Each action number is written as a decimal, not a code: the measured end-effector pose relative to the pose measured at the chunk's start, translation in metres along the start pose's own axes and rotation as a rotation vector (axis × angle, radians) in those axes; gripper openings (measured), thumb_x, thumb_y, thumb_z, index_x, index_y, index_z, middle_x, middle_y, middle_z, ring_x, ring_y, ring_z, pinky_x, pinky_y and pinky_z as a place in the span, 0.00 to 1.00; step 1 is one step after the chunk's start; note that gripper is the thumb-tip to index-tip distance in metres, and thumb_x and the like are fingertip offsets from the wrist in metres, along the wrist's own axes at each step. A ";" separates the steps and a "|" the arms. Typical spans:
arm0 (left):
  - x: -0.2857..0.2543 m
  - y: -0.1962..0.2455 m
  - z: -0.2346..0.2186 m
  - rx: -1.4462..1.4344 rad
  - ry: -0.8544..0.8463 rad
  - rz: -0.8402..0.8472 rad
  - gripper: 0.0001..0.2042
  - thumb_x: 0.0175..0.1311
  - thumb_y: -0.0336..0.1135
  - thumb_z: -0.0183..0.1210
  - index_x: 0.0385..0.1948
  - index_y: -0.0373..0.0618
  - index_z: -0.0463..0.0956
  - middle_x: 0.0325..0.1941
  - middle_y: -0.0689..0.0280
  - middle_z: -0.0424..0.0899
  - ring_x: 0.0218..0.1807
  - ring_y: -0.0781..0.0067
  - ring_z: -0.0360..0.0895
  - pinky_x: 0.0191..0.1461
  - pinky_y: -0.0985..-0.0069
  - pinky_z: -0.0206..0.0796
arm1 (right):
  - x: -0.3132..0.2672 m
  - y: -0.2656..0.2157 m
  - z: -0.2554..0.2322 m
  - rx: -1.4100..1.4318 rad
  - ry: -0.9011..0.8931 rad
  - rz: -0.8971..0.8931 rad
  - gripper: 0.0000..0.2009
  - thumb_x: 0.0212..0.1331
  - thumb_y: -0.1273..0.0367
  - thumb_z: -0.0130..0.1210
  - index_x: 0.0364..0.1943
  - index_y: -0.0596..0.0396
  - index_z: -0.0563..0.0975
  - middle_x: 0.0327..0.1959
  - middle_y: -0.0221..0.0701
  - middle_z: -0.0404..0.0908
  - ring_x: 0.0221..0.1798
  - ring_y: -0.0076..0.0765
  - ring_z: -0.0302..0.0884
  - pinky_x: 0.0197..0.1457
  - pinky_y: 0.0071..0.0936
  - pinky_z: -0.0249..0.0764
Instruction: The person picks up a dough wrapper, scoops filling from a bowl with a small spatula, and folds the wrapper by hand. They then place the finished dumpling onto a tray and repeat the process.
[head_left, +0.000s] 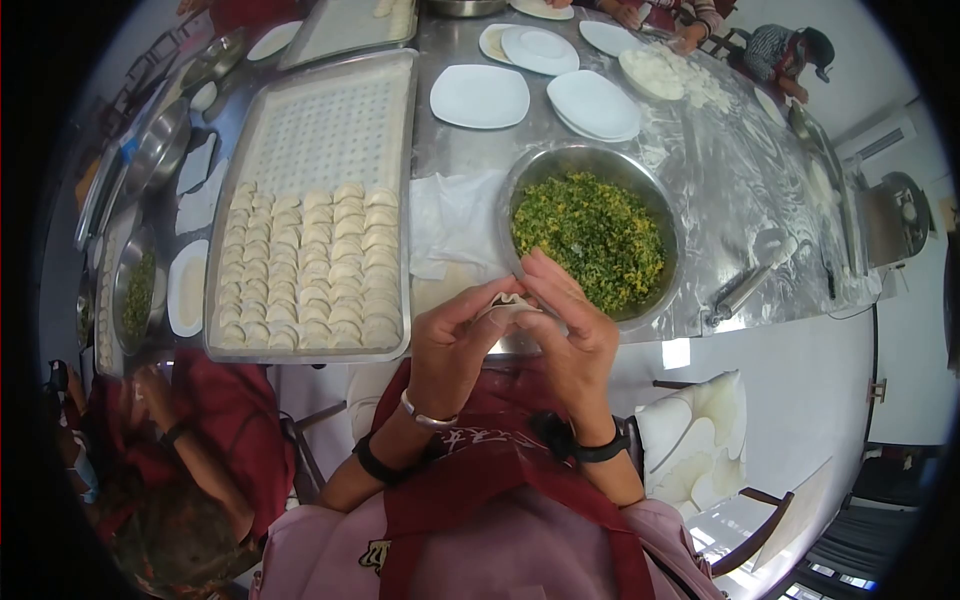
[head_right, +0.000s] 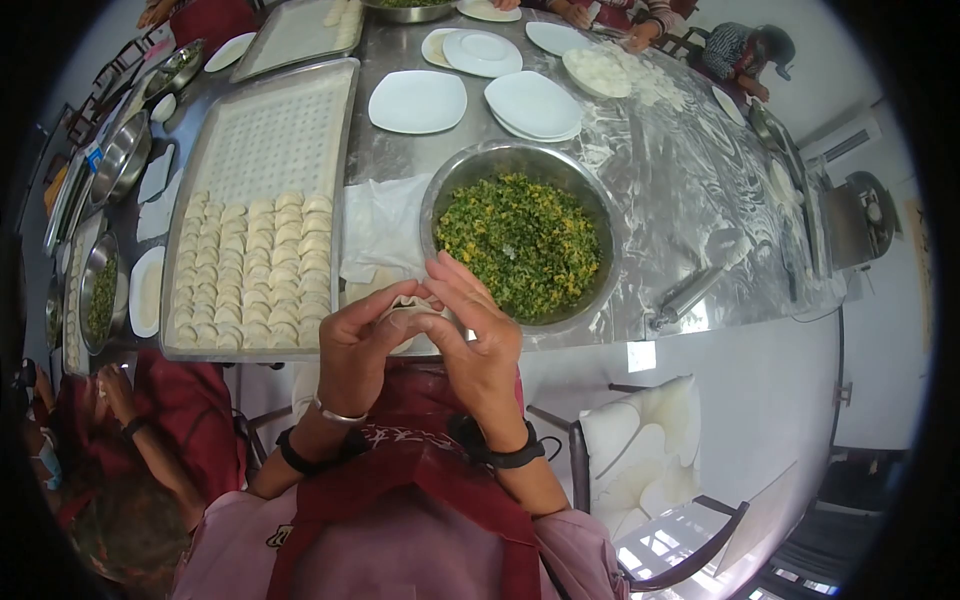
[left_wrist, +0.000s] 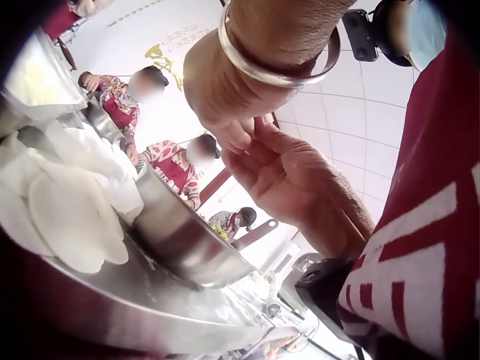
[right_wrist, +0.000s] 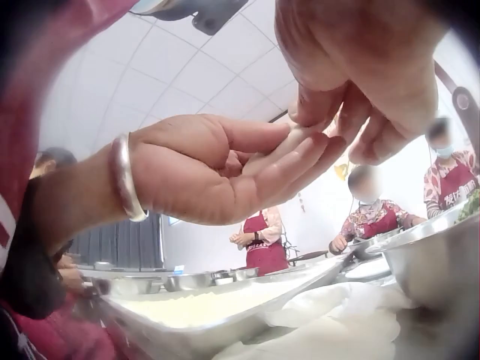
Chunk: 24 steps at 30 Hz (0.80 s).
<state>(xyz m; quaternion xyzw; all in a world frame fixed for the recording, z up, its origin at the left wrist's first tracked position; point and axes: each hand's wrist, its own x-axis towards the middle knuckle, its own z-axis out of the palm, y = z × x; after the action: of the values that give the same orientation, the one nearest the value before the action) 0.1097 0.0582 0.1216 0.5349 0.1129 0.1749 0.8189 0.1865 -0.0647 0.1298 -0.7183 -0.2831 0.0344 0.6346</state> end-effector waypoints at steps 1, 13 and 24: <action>0.000 0.000 -0.001 0.021 -0.010 -0.013 0.16 0.69 0.27 0.55 0.56 0.29 0.74 0.51 0.55 0.83 0.51 0.71 0.82 0.56 0.75 0.77 | -0.001 0.000 0.000 0.010 0.007 -0.002 0.15 0.51 0.78 0.64 0.46 0.57 0.84 0.53 0.42 0.83 0.66 0.48 0.72 0.67 0.38 0.67; 0.004 0.011 -0.014 0.372 -0.181 -0.039 0.17 0.66 0.25 0.54 0.56 0.31 0.75 0.51 0.59 0.83 0.49 0.77 0.80 0.53 0.79 0.73 | 0.001 0.006 -0.003 -0.176 -0.103 -0.166 0.10 0.49 0.78 0.65 0.38 0.58 0.84 0.52 0.42 0.83 0.66 0.51 0.73 0.66 0.39 0.70; 0.005 0.012 -0.023 0.328 -0.229 -0.008 0.26 0.65 0.22 0.53 0.67 0.36 0.64 0.61 0.55 0.77 0.61 0.73 0.74 0.53 0.77 0.73 | 0.005 -0.006 -0.006 -0.176 -0.193 -0.090 0.24 0.47 0.78 0.66 0.53 0.53 0.81 0.61 0.39 0.78 0.70 0.49 0.68 0.69 0.40 0.67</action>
<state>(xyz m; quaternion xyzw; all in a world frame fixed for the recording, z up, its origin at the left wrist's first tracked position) 0.1039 0.0843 0.1238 0.6771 0.0480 0.0891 0.7289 0.1907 -0.0678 0.1378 -0.7512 -0.3768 0.0501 0.5397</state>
